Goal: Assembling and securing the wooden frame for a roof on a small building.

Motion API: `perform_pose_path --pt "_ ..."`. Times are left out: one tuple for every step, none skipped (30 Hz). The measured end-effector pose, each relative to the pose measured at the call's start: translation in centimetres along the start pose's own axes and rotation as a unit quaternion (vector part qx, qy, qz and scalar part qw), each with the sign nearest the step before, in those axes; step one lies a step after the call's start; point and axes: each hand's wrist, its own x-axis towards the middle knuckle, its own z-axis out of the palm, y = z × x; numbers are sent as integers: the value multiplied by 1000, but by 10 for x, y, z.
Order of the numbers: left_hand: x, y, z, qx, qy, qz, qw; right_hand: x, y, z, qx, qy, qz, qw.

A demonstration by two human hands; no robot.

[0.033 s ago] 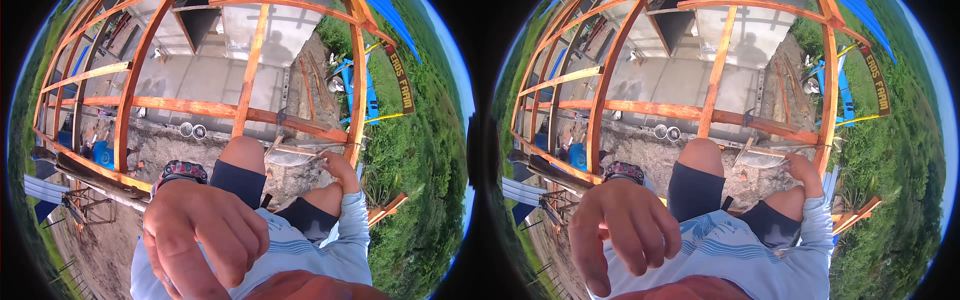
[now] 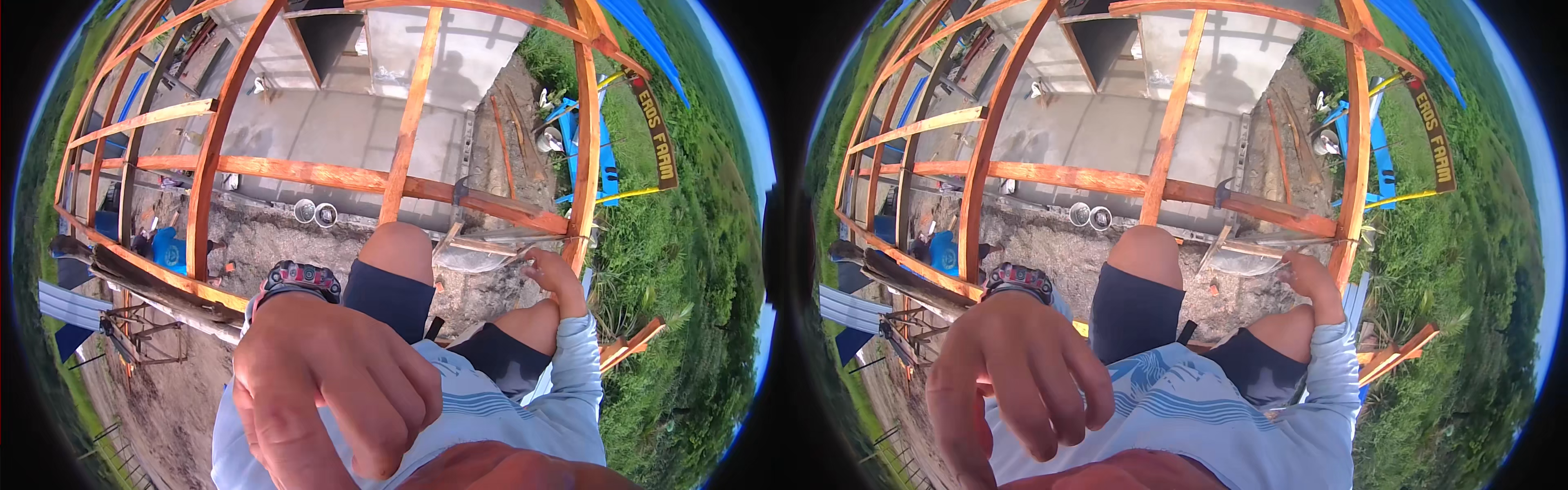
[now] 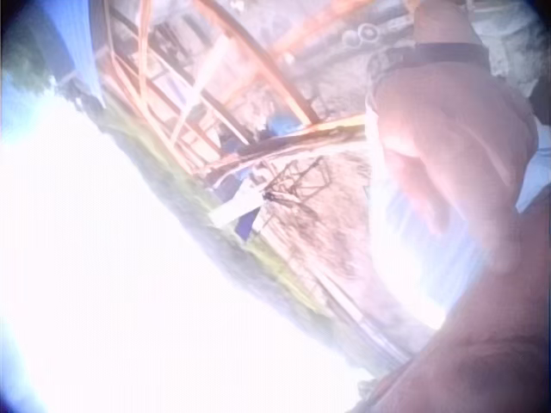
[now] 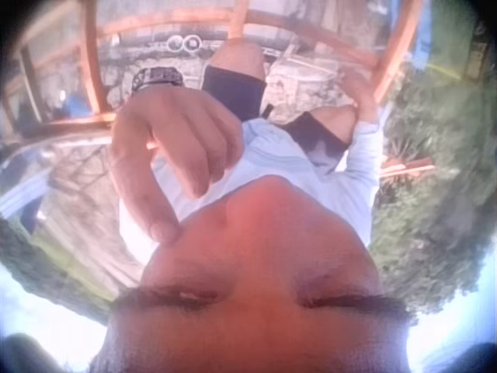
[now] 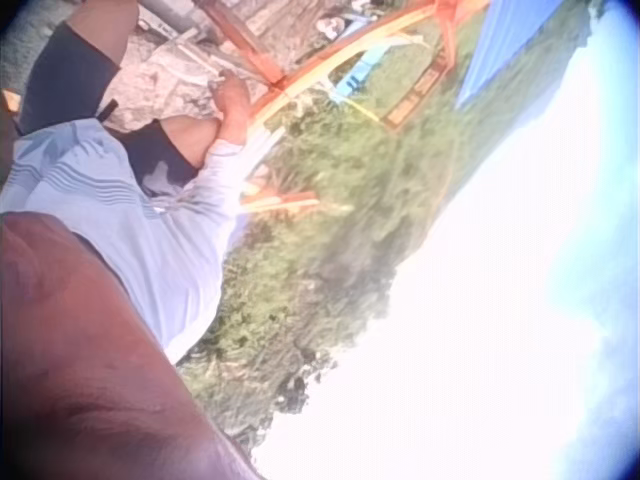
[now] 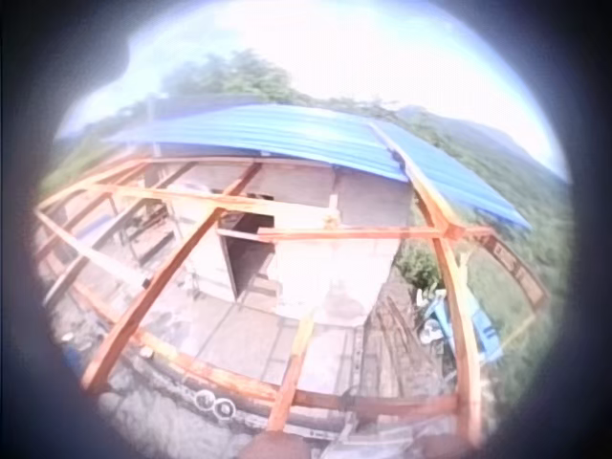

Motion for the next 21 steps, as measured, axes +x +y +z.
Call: perform_pose_path --pt "5 4 3 13 -38 -29 999 3 -2 1 8 -7 -3 1000" --pt "2 4 10 27 -31 -28 999 6 -5 2 2 -11 -16 1000" --pt "-3 4 20 33 15 8 999 10 -8 3 5 -9 -20 1000" --pt "-9 5 31 51 68 49 995 16 -14 4 1 -15 -35 999" --pt "-17 5 28 84 92 58 991 16 -14 7 5 0 -35 999" --pt "-27 8 19 49 -14 43 998 15 -13 10 6 8 -46 999" --pt "-38 6 12 12 -119 22 993 11 -11 5 17 -8 -24 1000" --pt "-44 -1 14 -37 -92 32 995 6 -4 0 27 -25 2 999" --pt "-50 -14 2 -68 -134 119 981 4 12 2 32 -34 6 999" --pt "-64 -22 -4 -75 -73 119 987 9 22 4 46 -36 13 998" --pt "-86 -18 -11 -38 -20 32 999 15 20 8 40 -44 -5 998" --pt "-109 -11 -7 26 93 -62 993 18 16 8 32 -52 -18 998" --pt "-130 -9 5 51 249 -166 953 24 11 11 23 -64 -35 997" --pt "-142 -10 13 125 387 -231 884 29 8 11 11 -76 -30 997" --pt "-164 -16 14 269 476 -268 793 33 4 12 1 -86 -22 996" --pt "-170 -6 20 449 527 -322 645 33 2 10 -3 -91 -26 995" --pt "-180 8 16 677 483 -260 491 31 1 6 8 -88 -21 996" --pt "-189 25 13 757 481 -189 400 31 -1 6 26 -80 -14 996" --pt "-189 44 8 782 503 -125 345 36 8 9 43 -65 4 997" --pt "-209 69 13 800 528 -79 276 48 14 13 24 -58 -33 997" --pt "-207 89 13 801 559 -18 212 44 26 13 6 -42 -51 998"
